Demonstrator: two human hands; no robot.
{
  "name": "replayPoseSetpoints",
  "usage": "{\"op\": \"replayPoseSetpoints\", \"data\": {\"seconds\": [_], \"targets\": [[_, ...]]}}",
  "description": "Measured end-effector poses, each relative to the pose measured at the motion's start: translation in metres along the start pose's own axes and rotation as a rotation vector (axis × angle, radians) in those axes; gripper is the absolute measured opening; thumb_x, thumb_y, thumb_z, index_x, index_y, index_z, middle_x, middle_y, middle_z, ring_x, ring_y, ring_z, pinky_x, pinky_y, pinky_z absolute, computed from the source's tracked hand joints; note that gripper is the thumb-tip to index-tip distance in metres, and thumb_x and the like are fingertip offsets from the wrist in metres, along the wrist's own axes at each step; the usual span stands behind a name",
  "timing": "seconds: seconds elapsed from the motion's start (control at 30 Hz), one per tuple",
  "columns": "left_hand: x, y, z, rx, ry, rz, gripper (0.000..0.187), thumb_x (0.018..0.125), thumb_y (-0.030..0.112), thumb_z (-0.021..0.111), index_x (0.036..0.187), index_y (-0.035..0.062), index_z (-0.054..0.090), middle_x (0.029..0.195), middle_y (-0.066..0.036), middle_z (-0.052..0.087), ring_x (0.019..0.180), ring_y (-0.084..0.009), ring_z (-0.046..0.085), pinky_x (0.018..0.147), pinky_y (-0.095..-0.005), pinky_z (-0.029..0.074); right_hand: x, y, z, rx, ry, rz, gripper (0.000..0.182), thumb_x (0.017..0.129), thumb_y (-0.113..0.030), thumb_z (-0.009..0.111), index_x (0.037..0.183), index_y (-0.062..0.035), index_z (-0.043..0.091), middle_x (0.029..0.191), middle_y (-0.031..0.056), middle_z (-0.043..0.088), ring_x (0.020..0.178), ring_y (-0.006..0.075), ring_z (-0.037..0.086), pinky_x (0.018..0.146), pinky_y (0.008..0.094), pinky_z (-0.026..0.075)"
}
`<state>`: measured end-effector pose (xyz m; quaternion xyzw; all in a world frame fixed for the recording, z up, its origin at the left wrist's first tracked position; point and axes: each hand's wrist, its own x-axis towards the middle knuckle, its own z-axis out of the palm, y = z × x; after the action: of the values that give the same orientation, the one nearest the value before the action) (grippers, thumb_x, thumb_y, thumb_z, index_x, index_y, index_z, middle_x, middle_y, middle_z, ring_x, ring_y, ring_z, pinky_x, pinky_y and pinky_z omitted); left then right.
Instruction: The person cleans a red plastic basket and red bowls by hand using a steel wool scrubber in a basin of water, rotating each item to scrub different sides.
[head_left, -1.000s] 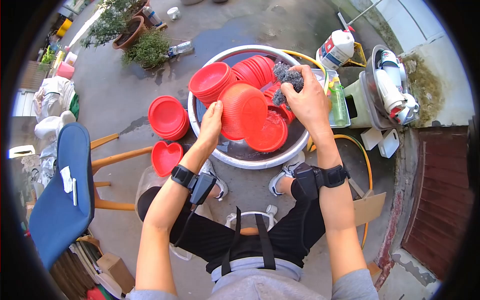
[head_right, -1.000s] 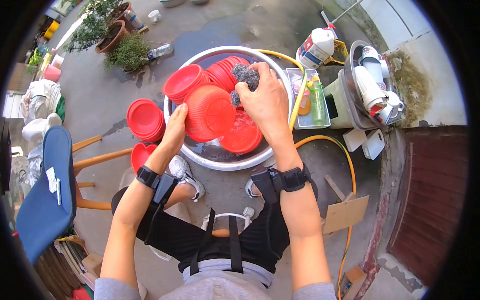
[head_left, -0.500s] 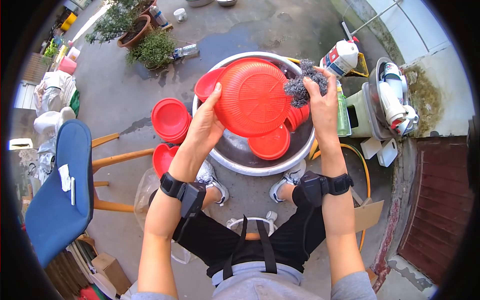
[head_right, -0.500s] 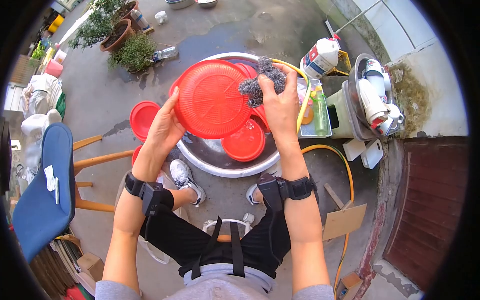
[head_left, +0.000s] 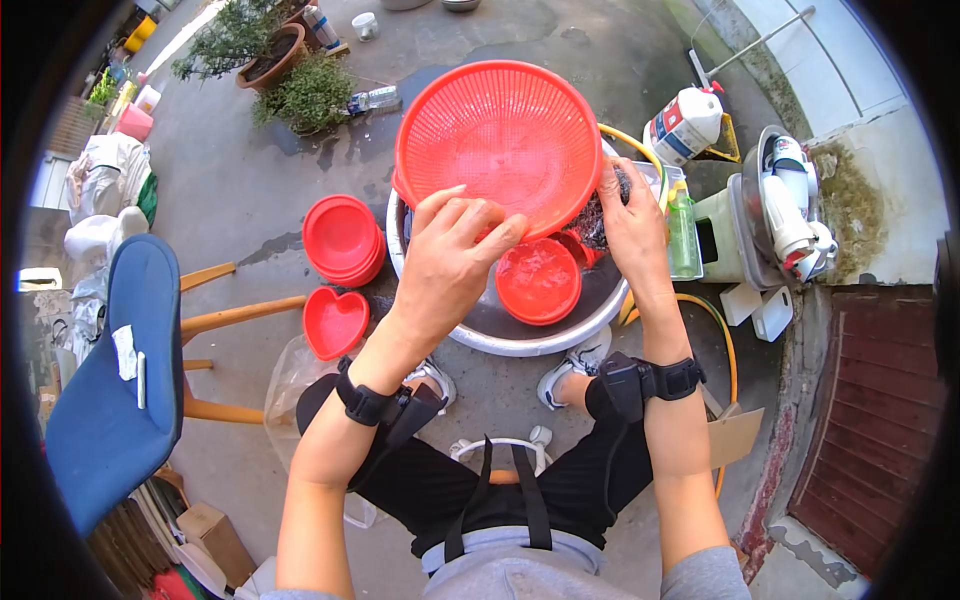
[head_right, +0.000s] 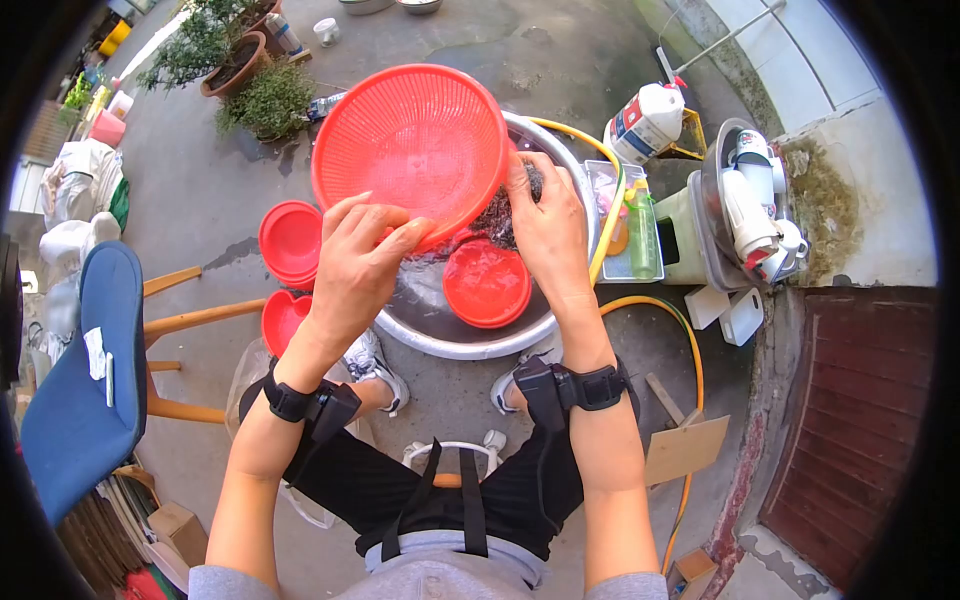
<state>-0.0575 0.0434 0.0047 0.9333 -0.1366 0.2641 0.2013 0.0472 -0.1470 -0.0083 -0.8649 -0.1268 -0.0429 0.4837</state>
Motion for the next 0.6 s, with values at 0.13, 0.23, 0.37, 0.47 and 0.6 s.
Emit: {"op": "replayPoseSetpoints", "data": {"seconds": [0.13, 0.23, 0.37, 0.47, 0.6], "targets": [[-0.001, -0.003, -0.001, 0.125, 0.016, 0.085, 0.036, 0.073, 0.005, 0.063, 0.106, 0.0174, 0.069, 0.087, 0.002, 0.060, 0.087, -0.0147, 0.060, 0.109, -0.0461, 0.035, 0.001, -0.009, -0.002, 0.203, -0.023, 0.090, 0.054, 0.099, -0.050, 0.045, 0.110, -0.0013, 0.064, 0.100, 0.0200, 0.063, 0.097, 0.0353, 0.061, 0.087, 0.0390, 0.045], [-0.004, -0.001, 0.001, 0.153, 0.014, 0.087, 0.037, 0.072, 0.007, 0.064, 0.107, 0.0189, 0.070, 0.089, 0.002, 0.061, 0.091, -0.0137, 0.061, 0.112, -0.0474, 0.032, 0.002, -0.008, -0.006, 0.198, 0.005, 0.087, 0.056, 0.097, -0.053, 0.048, 0.109, -0.0012, 0.065, 0.099, 0.0196, 0.064, 0.097, 0.0334, 0.062, 0.087, 0.0384, 0.044], [-0.004, 0.001, 0.002, 0.181, 0.024, 0.106, 0.037, 0.073, 0.010, 0.065, 0.108, 0.0193, 0.070, 0.090, 0.002, 0.061, 0.094, -0.0136, 0.062, 0.112, -0.0478, 0.033, -0.001, -0.020, -0.008, 0.058, -0.108, 0.101, 0.050, 0.093, -0.048, 0.057, 0.109, -0.0014, 0.065, 0.100, 0.0190, 0.064, 0.098, 0.0328, 0.062, 0.087, 0.0386, 0.045], [-0.007, -0.002, 0.005, 0.156, -0.039, 0.104, 0.038, 0.075, 0.009, 0.063, 0.111, 0.0193, 0.068, 0.096, 0.002, 0.062, 0.105, -0.0164, 0.060, 0.113, -0.0498, 0.029, -0.002, -0.008, -0.002, 0.087, -0.130, 0.065, 0.042, 0.088, -0.038, 0.063, 0.108, -0.0018, 0.065, 0.099, 0.0177, 0.064, 0.098, 0.0332, 0.062, 0.085, 0.0402, 0.046], [-0.004, 0.001, 0.010, 0.211, -0.049, -0.011, 0.040, 0.079, 0.006, 0.064, 0.117, 0.0178, 0.065, 0.111, -0.002, 0.063, 0.121, -0.0225, 0.054, 0.114, -0.0523, 0.024, -0.003, -0.005, 0.004, -0.093, 0.061, -0.040, 0.031, 0.091, -0.024, 0.063, 0.108, 0.0011, 0.063, 0.098, 0.0145, 0.066, 0.091, 0.0275, 0.065, 0.083, 0.0356, 0.048]]}}
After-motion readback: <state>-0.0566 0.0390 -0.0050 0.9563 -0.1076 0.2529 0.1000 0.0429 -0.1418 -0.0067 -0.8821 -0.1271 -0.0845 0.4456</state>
